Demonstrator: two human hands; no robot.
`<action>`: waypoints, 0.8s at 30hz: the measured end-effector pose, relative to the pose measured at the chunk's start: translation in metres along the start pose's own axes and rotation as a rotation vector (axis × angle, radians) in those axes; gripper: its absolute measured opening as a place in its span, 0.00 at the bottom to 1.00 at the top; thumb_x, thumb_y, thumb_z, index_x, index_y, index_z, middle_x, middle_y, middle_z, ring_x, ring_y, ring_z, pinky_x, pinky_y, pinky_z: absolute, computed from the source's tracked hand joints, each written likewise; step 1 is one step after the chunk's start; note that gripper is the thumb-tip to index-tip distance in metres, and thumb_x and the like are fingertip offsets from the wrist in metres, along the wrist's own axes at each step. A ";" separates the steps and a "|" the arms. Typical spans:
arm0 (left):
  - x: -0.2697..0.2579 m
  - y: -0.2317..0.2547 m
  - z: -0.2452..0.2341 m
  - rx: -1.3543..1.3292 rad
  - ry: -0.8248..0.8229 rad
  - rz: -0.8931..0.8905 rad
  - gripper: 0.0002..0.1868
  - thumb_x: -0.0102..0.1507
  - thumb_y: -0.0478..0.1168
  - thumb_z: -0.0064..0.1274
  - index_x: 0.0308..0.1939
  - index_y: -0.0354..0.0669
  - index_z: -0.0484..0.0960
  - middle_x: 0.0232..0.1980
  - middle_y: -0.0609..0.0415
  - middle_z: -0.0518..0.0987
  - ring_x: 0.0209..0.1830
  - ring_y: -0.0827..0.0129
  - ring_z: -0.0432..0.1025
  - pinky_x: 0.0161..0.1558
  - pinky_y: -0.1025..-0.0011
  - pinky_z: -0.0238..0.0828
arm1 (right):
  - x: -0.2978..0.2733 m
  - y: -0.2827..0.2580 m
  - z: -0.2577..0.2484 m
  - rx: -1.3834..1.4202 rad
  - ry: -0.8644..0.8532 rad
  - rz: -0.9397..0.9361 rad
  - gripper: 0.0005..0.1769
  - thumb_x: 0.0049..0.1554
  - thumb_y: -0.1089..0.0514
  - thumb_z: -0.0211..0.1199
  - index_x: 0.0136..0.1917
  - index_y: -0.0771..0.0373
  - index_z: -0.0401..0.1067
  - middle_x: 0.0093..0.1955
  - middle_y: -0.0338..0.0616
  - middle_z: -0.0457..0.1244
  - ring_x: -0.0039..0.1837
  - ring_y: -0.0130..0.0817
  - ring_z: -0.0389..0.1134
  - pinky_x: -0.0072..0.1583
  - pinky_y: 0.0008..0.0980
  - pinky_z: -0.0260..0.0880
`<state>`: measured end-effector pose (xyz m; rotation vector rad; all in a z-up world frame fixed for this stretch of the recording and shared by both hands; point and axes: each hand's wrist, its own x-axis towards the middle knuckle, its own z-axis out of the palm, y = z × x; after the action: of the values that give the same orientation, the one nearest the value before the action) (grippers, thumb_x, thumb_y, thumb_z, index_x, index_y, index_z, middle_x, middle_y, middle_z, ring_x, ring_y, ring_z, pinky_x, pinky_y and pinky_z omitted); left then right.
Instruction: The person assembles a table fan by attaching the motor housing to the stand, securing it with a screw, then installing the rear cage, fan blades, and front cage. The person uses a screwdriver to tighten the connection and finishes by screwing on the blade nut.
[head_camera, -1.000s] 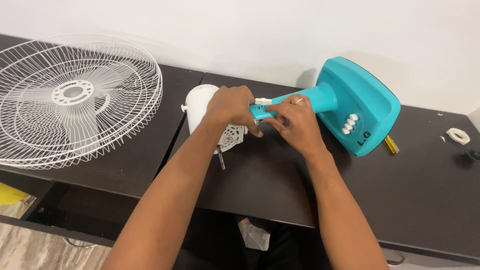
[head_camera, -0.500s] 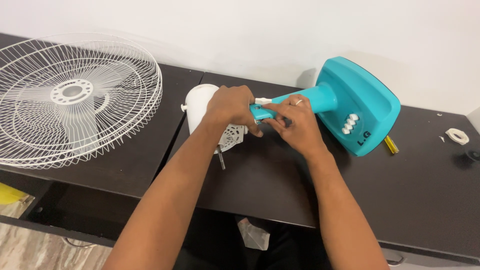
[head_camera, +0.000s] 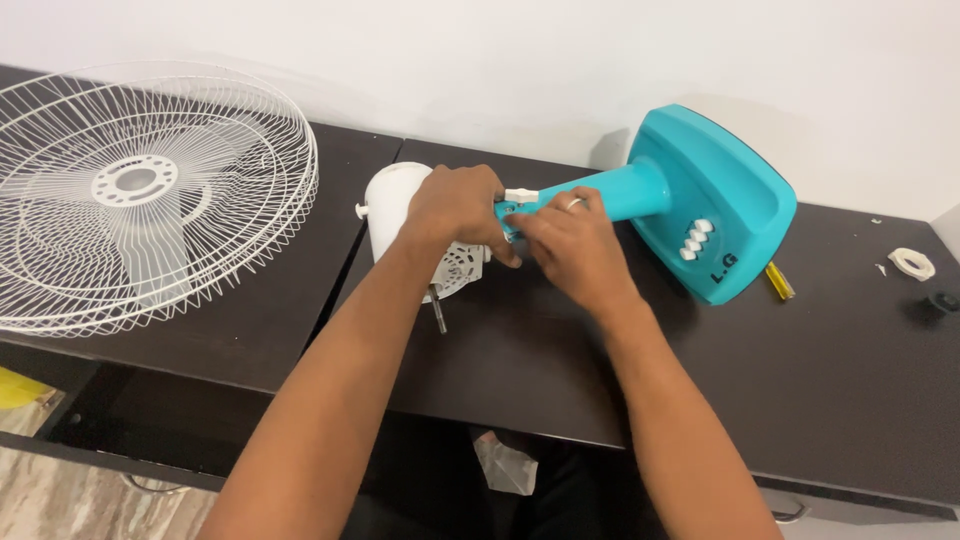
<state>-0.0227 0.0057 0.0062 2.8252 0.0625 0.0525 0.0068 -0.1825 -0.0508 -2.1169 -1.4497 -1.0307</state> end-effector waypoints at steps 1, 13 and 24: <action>0.000 0.000 0.000 0.004 -0.020 -0.006 0.36 0.33 0.56 0.80 0.42 0.48 0.87 0.39 0.53 0.86 0.45 0.55 0.78 0.49 0.62 0.75 | 0.001 -0.002 0.002 -0.017 0.005 -0.022 0.19 0.49 0.67 0.68 0.55 0.56 0.78 0.37 0.36 0.63 0.49 0.38 0.65 0.64 0.46 0.61; -0.002 0.001 -0.002 0.004 -0.049 -0.014 0.36 0.34 0.55 0.77 0.44 0.48 0.87 0.40 0.52 0.86 0.42 0.58 0.81 0.48 0.65 0.77 | -0.016 -0.021 0.008 0.504 -0.008 0.486 0.07 0.49 0.71 0.68 0.42 0.63 0.75 0.29 0.39 0.60 0.32 0.27 0.62 0.37 0.28 0.63; 0.001 -0.003 0.000 -0.017 -0.062 0.003 0.44 0.34 0.55 0.77 0.53 0.46 0.85 0.45 0.50 0.86 0.45 0.58 0.81 0.53 0.66 0.76 | -0.020 -0.017 0.019 1.190 0.003 1.276 0.15 0.52 0.69 0.57 0.54 0.65 0.67 0.44 0.47 0.69 0.37 0.31 0.74 0.37 0.29 0.74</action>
<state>-0.0222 0.0087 0.0050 2.8077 0.0443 -0.0334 -0.0055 -0.1761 -0.0798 -1.4903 -0.2231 0.3039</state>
